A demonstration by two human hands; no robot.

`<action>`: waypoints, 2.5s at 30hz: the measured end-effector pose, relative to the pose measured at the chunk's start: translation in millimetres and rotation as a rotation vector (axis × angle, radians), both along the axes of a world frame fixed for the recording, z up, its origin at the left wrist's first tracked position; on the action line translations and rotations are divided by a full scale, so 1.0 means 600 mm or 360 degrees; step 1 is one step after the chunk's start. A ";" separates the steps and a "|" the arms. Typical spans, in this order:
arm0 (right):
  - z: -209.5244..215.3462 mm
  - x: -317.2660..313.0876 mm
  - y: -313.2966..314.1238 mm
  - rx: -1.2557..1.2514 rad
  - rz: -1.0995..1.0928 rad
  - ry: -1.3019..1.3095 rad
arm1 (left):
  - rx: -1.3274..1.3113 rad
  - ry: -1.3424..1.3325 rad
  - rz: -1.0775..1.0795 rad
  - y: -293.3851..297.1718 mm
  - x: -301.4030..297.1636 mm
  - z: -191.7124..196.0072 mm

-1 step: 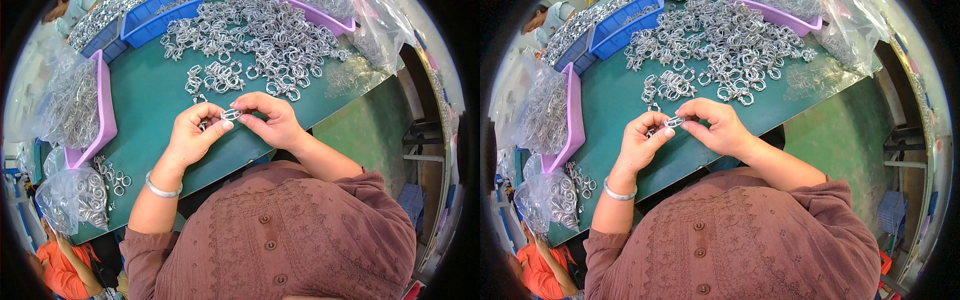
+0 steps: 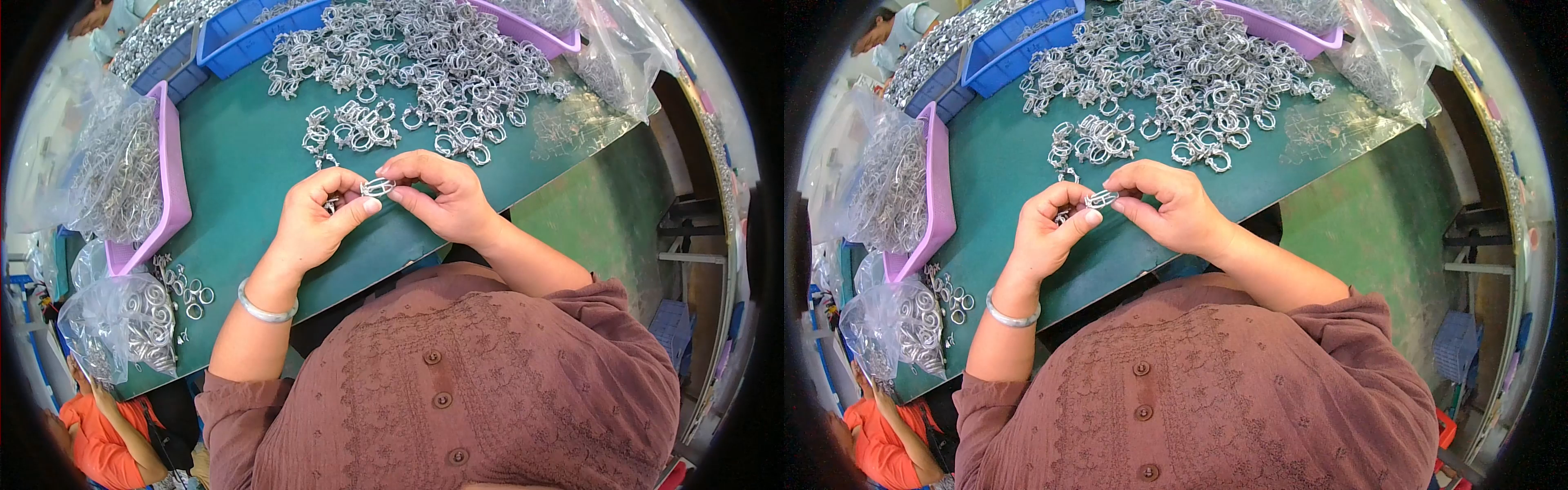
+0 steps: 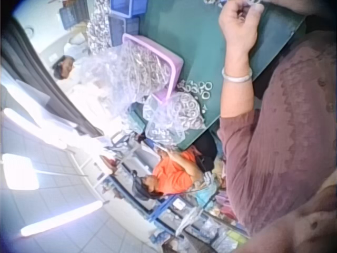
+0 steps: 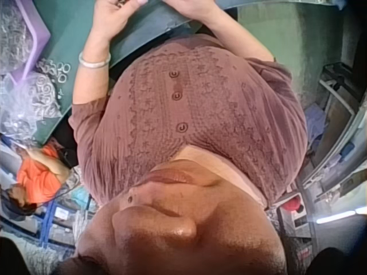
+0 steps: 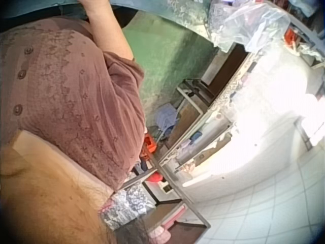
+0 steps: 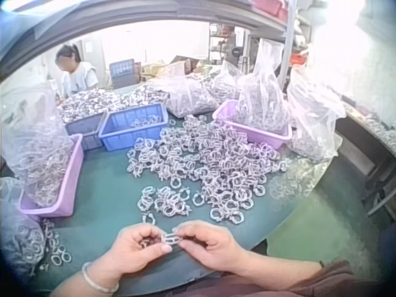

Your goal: The person assembles metal clamp components by picking them up from the table and joining them together by hand.

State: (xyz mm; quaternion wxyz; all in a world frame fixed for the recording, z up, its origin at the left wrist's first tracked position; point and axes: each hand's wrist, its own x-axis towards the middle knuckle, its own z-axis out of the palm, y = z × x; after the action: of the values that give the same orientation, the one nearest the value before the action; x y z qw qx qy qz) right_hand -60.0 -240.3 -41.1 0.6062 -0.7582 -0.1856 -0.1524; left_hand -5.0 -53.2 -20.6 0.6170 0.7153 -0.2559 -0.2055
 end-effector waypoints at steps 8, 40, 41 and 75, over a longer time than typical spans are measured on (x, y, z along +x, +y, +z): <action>-0.002 0.002 0.003 0.0037 -0.0065 -0.0036 | -0.0061 0.0021 -0.0004 -0.001 0.000 0.001; 0.008 0.004 -0.002 -0.0052 -0.0055 -0.0154 | 0.0003 -0.0173 0.0056 -0.012 -0.002 0.006; 0.007 0.006 -0.005 -0.0085 -0.0042 -0.0281 | 0.0094 -0.0228 0.0029 -0.014 -0.001 0.010; 0.070 0.057 -0.063 -0.1348 -0.0279 -0.0318 | -0.0541 0.1028 0.0118 0.015 0.021 0.004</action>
State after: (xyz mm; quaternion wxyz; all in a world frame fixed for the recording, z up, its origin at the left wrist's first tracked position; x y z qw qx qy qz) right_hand -26.1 -278.3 0.9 0.2058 -0.9341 -0.2243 -0.1864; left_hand 7.4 -44.3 -18.5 0.7831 0.5095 -0.0523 -0.3528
